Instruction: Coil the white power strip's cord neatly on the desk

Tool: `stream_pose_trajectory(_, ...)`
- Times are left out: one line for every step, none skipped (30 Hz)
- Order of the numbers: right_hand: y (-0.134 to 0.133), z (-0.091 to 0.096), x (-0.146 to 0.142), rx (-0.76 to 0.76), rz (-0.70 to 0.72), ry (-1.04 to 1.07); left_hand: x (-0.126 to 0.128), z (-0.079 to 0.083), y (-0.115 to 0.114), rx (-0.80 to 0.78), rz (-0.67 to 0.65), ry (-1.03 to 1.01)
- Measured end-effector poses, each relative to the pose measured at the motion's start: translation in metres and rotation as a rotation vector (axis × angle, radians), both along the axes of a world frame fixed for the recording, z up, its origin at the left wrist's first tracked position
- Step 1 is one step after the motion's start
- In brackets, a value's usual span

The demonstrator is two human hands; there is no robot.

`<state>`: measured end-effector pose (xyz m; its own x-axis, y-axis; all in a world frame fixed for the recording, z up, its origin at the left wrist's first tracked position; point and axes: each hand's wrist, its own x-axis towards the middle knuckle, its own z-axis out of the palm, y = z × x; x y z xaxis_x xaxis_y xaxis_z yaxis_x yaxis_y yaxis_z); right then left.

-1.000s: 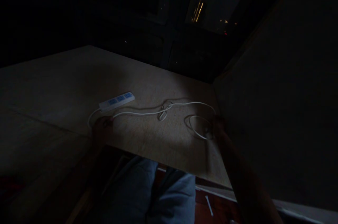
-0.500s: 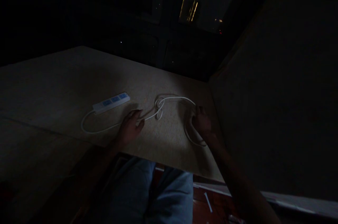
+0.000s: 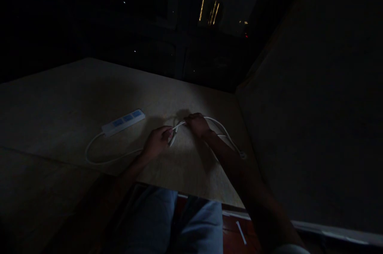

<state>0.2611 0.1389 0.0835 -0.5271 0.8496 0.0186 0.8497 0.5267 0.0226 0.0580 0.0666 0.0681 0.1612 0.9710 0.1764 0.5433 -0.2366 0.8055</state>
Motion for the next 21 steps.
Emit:
stream_pose_trajectory(0.002, 0.0, 0.006, 0.003, 0.012, 0.03, -0.006, 0.0, -0.002, 0.006, 0.029, -0.036)
stream_pose_trajectory(0.004, -0.001, 0.013, 0.013, 0.018, 0.065, -0.012, 0.0, -0.004, 0.014, 0.067, -0.07)
stream_pose_trajectory(0.005, -0.001, 0.021, 0.028, 0.008, 0.104, -0.018, 0.0, -0.006, 0.025, 0.108, -0.105)
stream_pose_trajectory(0.006, -0.002, 0.03, 0.04, -0.018, 0.146, -0.024, 0.001, -0.009, 0.038, 0.152, -0.138)
stream_pose_trajectory(0.008, -0.003, 0.039, 0.052, -0.059, 0.194, -0.028, 0.003, -0.011, 0.051, 0.195, -0.168)
stream_pose_trajectory(0.009, -0.003, 0.048, 0.063, -0.115, 0.249, -0.033, 0.004, -0.014, 0.064, 0.229, -0.189)
stream_pose_trajectory(0.01, -0.003, 0.056, 0.071, -0.172, 0.308, -0.036, 0.006, -0.018, 0.074, 0.251, -0.201)
stream_pose_trajectory(0.011, -0.002, 0.064, 0.074, -0.217, 0.363, -0.039, 0.009, -0.022, 0.081, 0.263, -0.203)
stream_pose_trajectory(0.013, -0.001, 0.072, 0.073, -0.252, 0.41, -0.042, 0.011, -0.026, 0.087, 0.272, -0.199)
stream_pose_trajectory(0.015, 0.0, 0.079, 0.067, -0.274, 0.443, -0.045, 0.013, -0.03, 0.096, 0.281, -0.191)
stream_pose_trajectory(0.017, 0.001, 0.085, 0.06, -0.292, 0.465, -0.048, 0.015, -0.034, 0.107, 0.297, -0.183)
stream_pose_trajectory(0.019, 0.001, 0.092, 0.052, -0.319, 0.48, -0.052, 0.017, -0.038, 0.122, 0.325, -0.175)
stream_pose_trajectory(0.022, 0.001, 0.099, 0.048, -0.362, 0.492, -0.056, 0.019, -0.041, 0.136, 0.362, -0.173)
stream_pose_trajectory(0.024, 0.001, 0.106, 0.047, -0.413, 0.501, -0.062, 0.021, -0.044, 0.149, 0.404, -0.174)
stream_pose_trajectory(0.026, 0.0, 0.112, 0.046, -0.464, 0.508, -0.068, 0.023, -0.047, 0.161, 0.445, -0.179)
stream_pose_trajectory(0.028, -0.002, 0.118, 0.044, -0.508, 0.511, -0.075, 0.025, -0.048, 0.169, 0.483, -0.193)
stream_pose_trajectory(0.029, -0.004, 0.123, 0.039, -0.536, 0.511, -0.08, 0.026, -0.049, 0.172, 0.514, -0.22)
stream_pose_trajectory(0.029, -0.007, 0.127, 0.032, -0.547, 0.505, -0.085, 0.027, -0.049, 0.167, 0.54, -0.262)
stream_pose_trajectory(0.028, -0.011, 0.129, 0.027, -0.545, 0.497, -0.089, 0.028, -0.048, 0.157, 0.569, -0.318)
stream_pose_trajectory(0.028, -0.014, 0.131, 0.021, -0.538, 0.488, -0.091, 0.029, -0.047, 0.146, 0.605, -0.377)
stream_pose_trajectory(0.027, -0.018, 0.131, 0.017, -0.533, 0.479, -0.092, 0.029, -0.044, 0.136, 0.649, -0.449)
